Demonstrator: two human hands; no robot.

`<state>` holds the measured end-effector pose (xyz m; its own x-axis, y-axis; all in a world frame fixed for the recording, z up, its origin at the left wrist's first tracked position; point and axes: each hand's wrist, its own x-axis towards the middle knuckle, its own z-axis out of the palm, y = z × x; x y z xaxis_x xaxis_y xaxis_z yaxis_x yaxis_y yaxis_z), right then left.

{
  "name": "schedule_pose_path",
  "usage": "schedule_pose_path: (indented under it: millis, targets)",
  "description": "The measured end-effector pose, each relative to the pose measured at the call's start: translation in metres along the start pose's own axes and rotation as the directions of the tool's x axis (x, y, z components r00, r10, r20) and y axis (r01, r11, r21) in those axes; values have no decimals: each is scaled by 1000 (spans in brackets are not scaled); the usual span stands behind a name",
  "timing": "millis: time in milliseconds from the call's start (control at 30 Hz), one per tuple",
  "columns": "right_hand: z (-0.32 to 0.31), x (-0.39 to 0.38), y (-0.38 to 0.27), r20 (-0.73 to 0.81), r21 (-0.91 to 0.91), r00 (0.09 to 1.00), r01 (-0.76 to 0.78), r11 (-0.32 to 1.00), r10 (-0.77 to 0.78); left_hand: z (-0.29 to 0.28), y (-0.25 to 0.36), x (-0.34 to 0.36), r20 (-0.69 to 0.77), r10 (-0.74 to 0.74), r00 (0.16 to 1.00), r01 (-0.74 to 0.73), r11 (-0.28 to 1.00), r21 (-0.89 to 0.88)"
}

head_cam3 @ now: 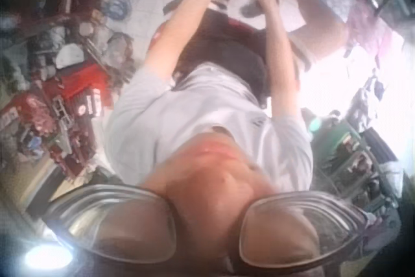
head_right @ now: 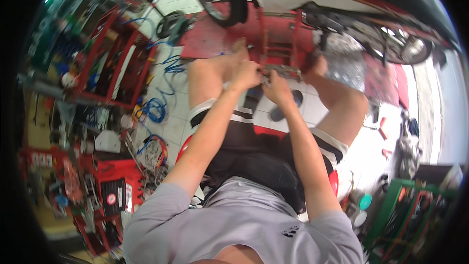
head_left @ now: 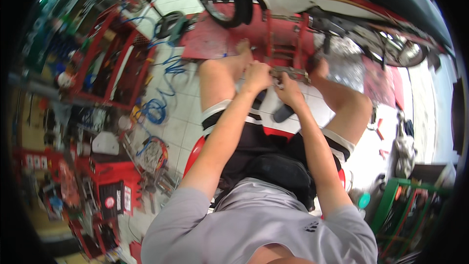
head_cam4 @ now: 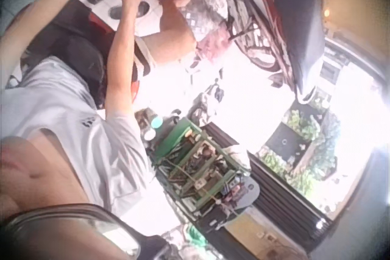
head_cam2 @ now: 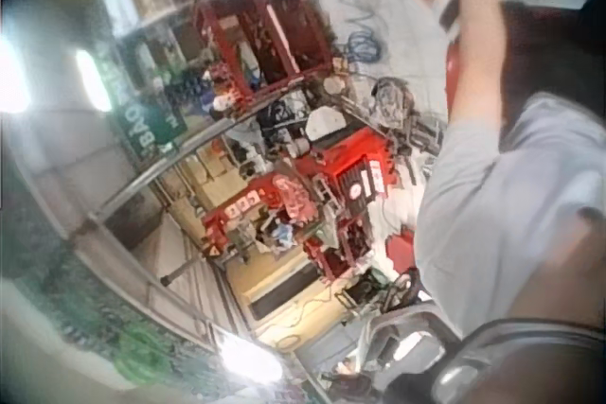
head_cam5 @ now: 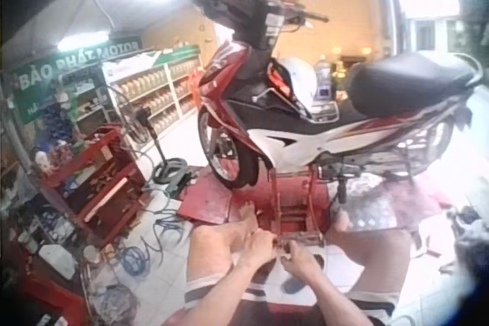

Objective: The person is working on the underside of a motorcycle that is elevated on a red lift. They use a wrench to tighten or loosen bolts on the motorcycle's frame and engine area. The person is seated on a red stool during the repair process.

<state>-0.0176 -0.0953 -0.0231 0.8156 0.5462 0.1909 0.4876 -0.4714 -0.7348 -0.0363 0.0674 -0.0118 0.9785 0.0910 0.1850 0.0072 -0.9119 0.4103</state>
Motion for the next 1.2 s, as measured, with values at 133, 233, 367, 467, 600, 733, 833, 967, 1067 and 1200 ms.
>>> schedule_pose_path:
  millis: [133,233,367,467,600,733,833,967,1067,1200]
  targets:
    - [0,-4,2,109,-106,990,-81,991,92,-9,12,3,154,-103,983,91,992,82]
    - [-1,-6,-3,88,-114,993,-71,991,81,-10,11,4,146,-75,986,64,995,82]
    - [-3,-5,-7,-18,-50,999,-29,998,28,-12,9,3,62,9,998,-12,999,44]
    - [-2,-4,-11,60,-102,992,-105,989,111,-8,8,3,138,-96,986,94,995,16]
    - [-2,-4,-7,13,-139,997,-73,988,75,-11,13,4,218,-125,968,121,992,34]
    - [-5,-1,-6,-3,-97,996,-94,991,94,-15,17,6,252,-140,958,145,989,-4]
    - [-2,-2,-9,79,-136,987,-125,983,137,-15,12,5,139,-49,989,47,999,18]
    - [-1,-5,-5,103,-132,983,-135,982,149,-19,14,3,-6,98,995,-98,995,17]
    - [-2,-5,-8,124,-126,981,-136,983,151,-14,12,3,54,26,998,-28,999,41]
    - [-3,-5,-5,144,-148,977,-138,979,159,-19,16,6,119,-33,992,29,999,33]
